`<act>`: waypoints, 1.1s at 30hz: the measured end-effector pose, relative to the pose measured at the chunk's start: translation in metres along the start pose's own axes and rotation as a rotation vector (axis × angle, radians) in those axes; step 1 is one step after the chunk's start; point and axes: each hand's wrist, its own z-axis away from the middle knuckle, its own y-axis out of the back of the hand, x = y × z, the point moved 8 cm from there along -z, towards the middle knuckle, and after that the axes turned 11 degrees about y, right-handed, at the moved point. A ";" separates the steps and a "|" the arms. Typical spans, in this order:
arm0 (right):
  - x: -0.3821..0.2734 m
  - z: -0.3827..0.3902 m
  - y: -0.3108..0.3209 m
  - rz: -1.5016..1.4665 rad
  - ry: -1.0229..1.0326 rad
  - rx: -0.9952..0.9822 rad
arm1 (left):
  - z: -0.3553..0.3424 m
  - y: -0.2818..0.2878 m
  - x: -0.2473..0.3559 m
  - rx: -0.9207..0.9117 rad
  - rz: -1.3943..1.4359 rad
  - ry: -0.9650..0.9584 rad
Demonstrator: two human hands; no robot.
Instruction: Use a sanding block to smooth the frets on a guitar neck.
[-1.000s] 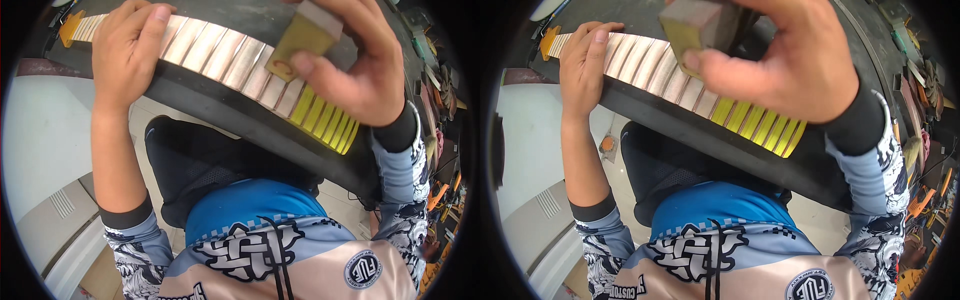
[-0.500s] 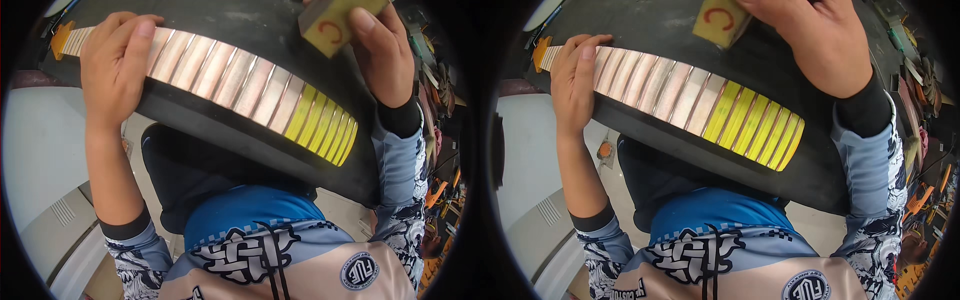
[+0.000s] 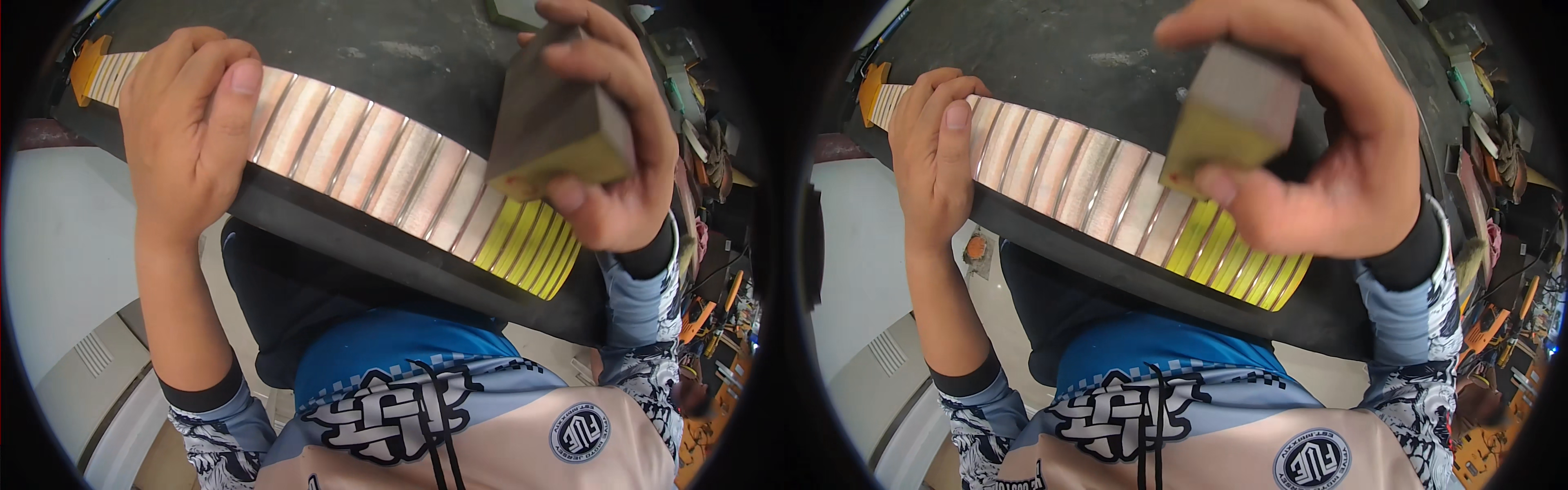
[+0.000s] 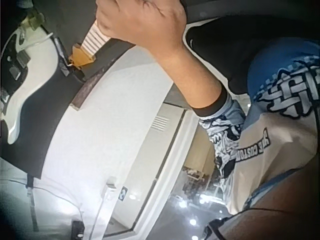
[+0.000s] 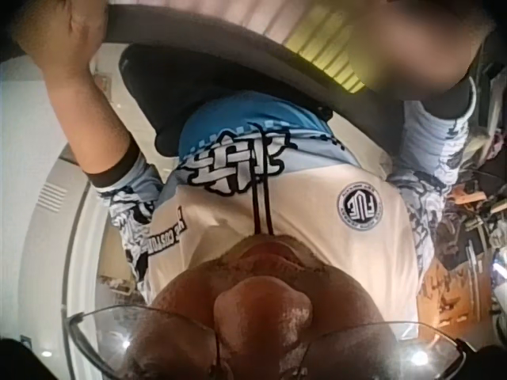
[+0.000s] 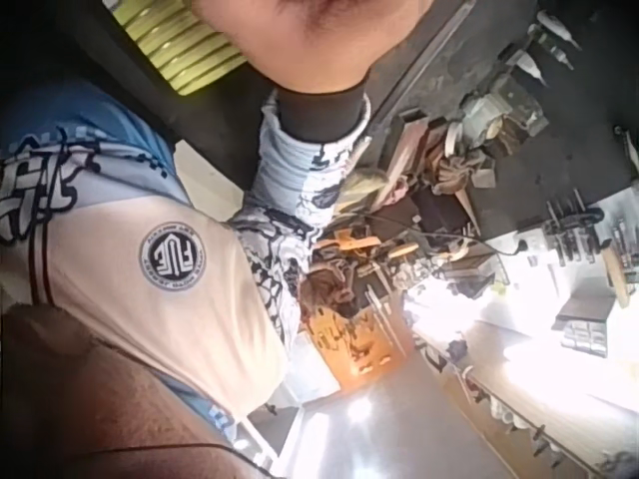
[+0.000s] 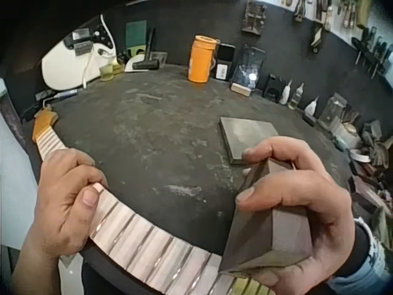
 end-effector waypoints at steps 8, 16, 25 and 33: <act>-0.021 -0.023 -0.006 0.125 -0.049 -0.088 | 0.002 -0.009 -0.004 -0.130 -0.090 0.080; -0.037 -0.040 -0.017 0.067 0.038 0.156 | 0.006 -0.003 -0.005 -0.122 -0.054 0.023; -0.028 -0.034 -0.016 0.333 -0.076 -0.095 | 0.011 0.002 0.020 0.042 -0.049 0.089; -0.026 -0.019 -0.026 0.012 -0.023 0.223 | 0.068 -0.001 -0.077 -0.046 0.128 -0.108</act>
